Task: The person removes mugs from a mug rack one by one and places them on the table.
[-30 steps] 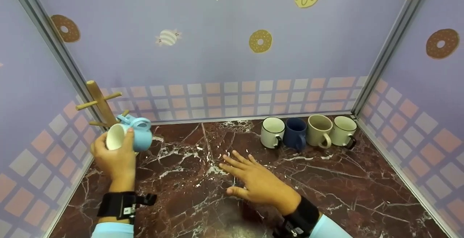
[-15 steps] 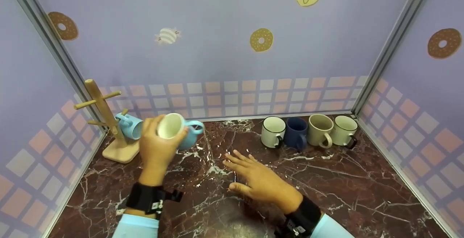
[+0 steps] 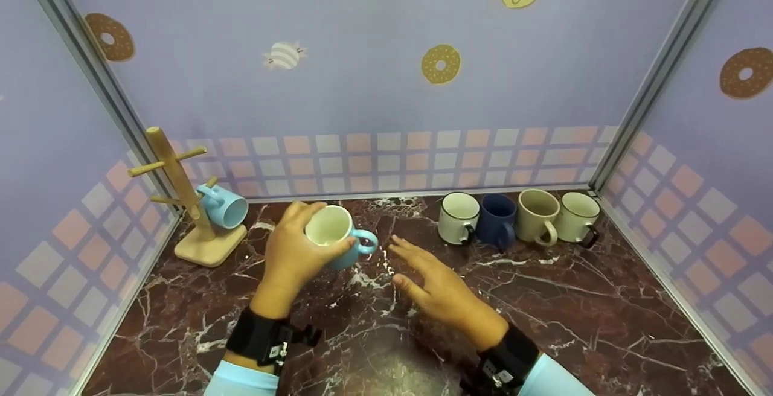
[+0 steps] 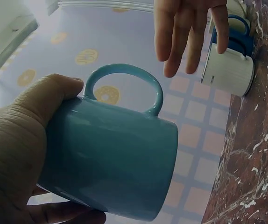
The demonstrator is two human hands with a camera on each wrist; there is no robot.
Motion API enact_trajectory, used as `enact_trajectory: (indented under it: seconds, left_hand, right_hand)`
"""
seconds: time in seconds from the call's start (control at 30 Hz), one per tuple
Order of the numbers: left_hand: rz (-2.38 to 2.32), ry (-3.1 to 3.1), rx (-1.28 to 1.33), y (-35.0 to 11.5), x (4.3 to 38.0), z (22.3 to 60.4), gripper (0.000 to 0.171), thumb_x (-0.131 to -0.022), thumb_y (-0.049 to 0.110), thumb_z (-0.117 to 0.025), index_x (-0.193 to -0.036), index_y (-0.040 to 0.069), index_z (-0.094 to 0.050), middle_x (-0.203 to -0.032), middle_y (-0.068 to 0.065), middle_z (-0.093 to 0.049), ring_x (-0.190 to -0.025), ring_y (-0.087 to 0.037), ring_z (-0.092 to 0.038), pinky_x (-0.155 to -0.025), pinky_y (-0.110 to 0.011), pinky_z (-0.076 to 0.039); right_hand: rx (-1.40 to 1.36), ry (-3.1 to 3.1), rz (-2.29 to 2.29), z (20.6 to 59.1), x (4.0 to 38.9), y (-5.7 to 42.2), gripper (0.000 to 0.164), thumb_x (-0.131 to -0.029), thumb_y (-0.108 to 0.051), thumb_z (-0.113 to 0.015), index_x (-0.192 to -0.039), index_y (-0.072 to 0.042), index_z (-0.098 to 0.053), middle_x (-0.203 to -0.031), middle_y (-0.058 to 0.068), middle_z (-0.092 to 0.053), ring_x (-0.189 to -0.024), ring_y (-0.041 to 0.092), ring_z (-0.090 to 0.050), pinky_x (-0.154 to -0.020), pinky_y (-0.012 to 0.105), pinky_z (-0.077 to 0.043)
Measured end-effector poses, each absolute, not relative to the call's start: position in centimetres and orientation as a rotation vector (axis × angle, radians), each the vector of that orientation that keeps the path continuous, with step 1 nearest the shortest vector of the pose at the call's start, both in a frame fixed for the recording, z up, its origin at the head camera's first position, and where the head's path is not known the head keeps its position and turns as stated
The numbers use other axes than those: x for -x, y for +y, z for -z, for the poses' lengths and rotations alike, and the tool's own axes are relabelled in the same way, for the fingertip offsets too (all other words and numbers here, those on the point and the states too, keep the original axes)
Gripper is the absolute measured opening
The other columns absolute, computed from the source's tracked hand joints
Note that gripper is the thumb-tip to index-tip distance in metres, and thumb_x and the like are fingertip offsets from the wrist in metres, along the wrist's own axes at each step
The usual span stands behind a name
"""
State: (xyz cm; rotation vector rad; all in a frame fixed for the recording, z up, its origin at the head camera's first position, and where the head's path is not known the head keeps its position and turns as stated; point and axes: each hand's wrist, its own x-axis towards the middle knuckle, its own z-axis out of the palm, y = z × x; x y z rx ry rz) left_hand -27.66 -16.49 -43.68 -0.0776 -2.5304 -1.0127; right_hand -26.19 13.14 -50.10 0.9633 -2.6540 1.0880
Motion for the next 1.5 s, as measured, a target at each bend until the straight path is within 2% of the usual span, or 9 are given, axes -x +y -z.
enact_trajectory:
  seconds: [0.2,0.33,0.53,0.7,0.83,0.97,1.03,1.2,1.5]
  left_hand:
    - [0.998,-2.562,0.16,-14.6,27.3,44.1,0.092,-0.072,0.059,-0.104,-0.148,0.017,-0.074,-0.13,-0.004,-0.071,-0.107,-0.034,-0.077,-0.084,-0.054,-0.07]
    - [0.981,-2.564,0.25,-13.4,27.1,44.7,0.094,-0.07,0.061,-0.104,-0.147,0.016,-0.075,-0.128,-0.004,-0.073,-0.103,-0.031,-0.076,-0.082,-0.05,-0.069]
    - [0.944,-2.53,0.37,-12.4,26.9,45.5,0.093,-0.067,0.059,-0.106,-0.144,0.014,-0.077,-0.125,-0.004,-0.075,-0.099,-0.029,-0.076,-0.079,-0.044,-0.067]
    - [0.902,-2.522,0.439,-12.0,26.8,45.7,0.088,-0.068,0.054,-0.107,-0.142,0.016,-0.078,-0.129,-0.005,-0.076,-0.106,-0.03,-0.076,-0.084,-0.047,-0.067]
    - [0.897,-2.562,0.479,-12.0,26.6,45.8,0.09,-0.068,0.053,-0.107,-0.144,0.016,-0.076,-0.133,-0.004,-0.074,-0.112,-0.031,-0.075,-0.091,-0.05,-0.067]
    - [0.893,-2.591,0.505,-12.0,26.5,45.8,0.092,-0.07,0.053,-0.106,-0.148,0.015,-0.074,-0.136,-0.005,-0.073,-0.117,-0.033,-0.074,-0.095,-0.053,-0.066]
    - [0.893,-2.597,0.505,-12.1,26.4,46.0,0.093,-0.071,0.053,-0.106,-0.149,0.015,-0.073,-0.138,-0.005,-0.072,-0.119,-0.033,-0.073,-0.095,-0.054,-0.066]
    - [0.905,-2.602,0.486,-12.1,26.5,46.2,0.096,-0.072,0.055,-0.105,-0.152,0.017,-0.071,-0.143,-0.005,-0.072,-0.124,-0.033,-0.073,-0.098,-0.054,-0.066]
    - [0.908,-2.591,0.375,-12.1,26.3,46.2,0.106,-0.078,0.064,-0.099,-0.162,0.011,-0.062,-0.155,-0.012,-0.07,-0.141,-0.039,-0.068,-0.108,-0.06,-0.064]
  right_hand:
    - [-0.874,-2.592,-1.324,50.0,26.5,13.0,0.057,-0.116,-0.029,-0.067,-0.169,-0.011,-0.054,-0.165,0.018,-0.065,-0.146,0.042,-0.068,-0.125,0.063,-0.053]
    - [-0.836,-2.58,-1.473,49.8,26.5,12.9,0.052,-0.115,-0.025,-0.068,-0.164,-0.006,-0.058,-0.139,0.021,-0.079,-0.12,0.037,-0.08,-0.104,0.048,-0.068]
    - [-0.804,-2.556,-1.751,49.8,26.7,12.8,0.036,-0.116,-0.019,-0.066,-0.144,0.002,-0.07,-0.111,0.02,-0.078,-0.086,0.016,-0.074,-0.073,0.024,-0.062]
    - [-0.851,-2.534,-1.883,49.7,26.7,12.8,0.027,-0.117,-0.016,-0.063,-0.127,0.006,-0.073,-0.086,-0.002,-0.067,-0.068,0.005,-0.061,-0.06,0.019,-0.053]
    - [-0.858,-2.534,-1.993,49.8,26.7,12.6,0.029,-0.117,-0.014,-0.061,-0.125,0.011,-0.072,-0.081,-0.002,-0.065,-0.063,0.006,-0.056,-0.057,0.017,-0.048]
    - [-0.85,-2.566,-1.992,49.9,26.7,12.4,0.029,-0.117,-0.013,-0.063,-0.12,0.014,-0.071,-0.081,0.022,-0.069,-0.064,0.007,-0.059,-0.058,0.02,-0.051]
    - [-0.84,-2.585,-1.96,50.0,26.7,12.3,0.027,-0.116,-0.013,-0.063,-0.115,0.013,-0.072,-0.083,0.024,-0.071,-0.065,0.008,-0.06,-0.059,0.022,-0.053]
    - [-0.813,-2.563,-1.949,50.2,26.7,11.9,0.029,-0.117,-0.014,-0.061,-0.106,0.011,-0.072,-0.081,0.007,-0.071,-0.067,0.008,-0.061,-0.062,0.023,-0.055]
    - [-0.663,-2.43,-2.03,50.9,27.6,11.6,0.03,-0.116,-0.011,-0.062,-0.105,0.016,-0.068,-0.08,0.009,-0.072,-0.066,0.01,-0.066,-0.06,0.021,-0.056]
